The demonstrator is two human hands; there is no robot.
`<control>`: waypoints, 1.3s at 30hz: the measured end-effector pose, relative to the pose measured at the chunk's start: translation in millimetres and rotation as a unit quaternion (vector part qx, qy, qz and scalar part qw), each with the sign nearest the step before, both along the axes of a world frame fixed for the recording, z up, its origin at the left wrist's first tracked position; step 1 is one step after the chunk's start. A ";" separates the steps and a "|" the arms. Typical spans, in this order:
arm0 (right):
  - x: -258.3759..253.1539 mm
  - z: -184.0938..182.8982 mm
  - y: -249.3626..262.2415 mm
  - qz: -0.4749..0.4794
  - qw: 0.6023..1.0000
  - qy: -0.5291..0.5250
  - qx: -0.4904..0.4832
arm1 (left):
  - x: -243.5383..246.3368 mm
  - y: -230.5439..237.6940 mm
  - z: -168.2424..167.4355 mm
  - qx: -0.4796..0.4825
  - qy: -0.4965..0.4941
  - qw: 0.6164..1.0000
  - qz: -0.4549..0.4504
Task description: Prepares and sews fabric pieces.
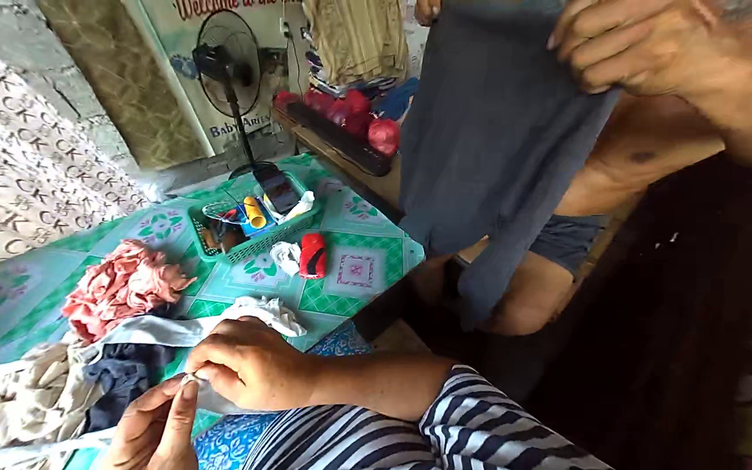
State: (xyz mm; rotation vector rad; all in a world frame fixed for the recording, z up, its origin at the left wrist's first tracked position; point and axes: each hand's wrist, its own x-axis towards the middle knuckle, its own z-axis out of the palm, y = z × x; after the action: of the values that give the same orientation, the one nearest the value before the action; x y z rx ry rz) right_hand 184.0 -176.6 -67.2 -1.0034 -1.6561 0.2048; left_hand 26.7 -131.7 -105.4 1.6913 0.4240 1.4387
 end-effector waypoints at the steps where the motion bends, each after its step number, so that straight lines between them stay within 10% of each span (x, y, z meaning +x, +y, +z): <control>1: -0.6 -0.4 -0.2 0.007 1.000 0.008 -0.005 | -0.2 0.4 -0.3 0.013 0.008 1.000 0.005; 13: -7.8 -13.4 0.5 -0.027 0.997 -0.077 -0.016 | -10.0 5.0 -17.7 0.172 0.177 0.957 0.153; 23: 0.1 -13.5 2.6 0.012 0.997 -0.069 -0.046 | -12.7 5.2 -25.0 0.129 0.162 0.974 0.097; 39: 47.9 79.6 41.9 0.134 0.907 0.381 -0.116 | -18.8 -7.8 -10.7 -0.058 0.155 0.979 -0.119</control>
State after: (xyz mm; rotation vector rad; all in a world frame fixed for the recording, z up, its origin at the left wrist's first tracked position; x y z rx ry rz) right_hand 231.9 -134.7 12.4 -0.7177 -1.0427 0.8819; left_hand 7.9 -139.5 -116.1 1.8068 0.4483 0.9642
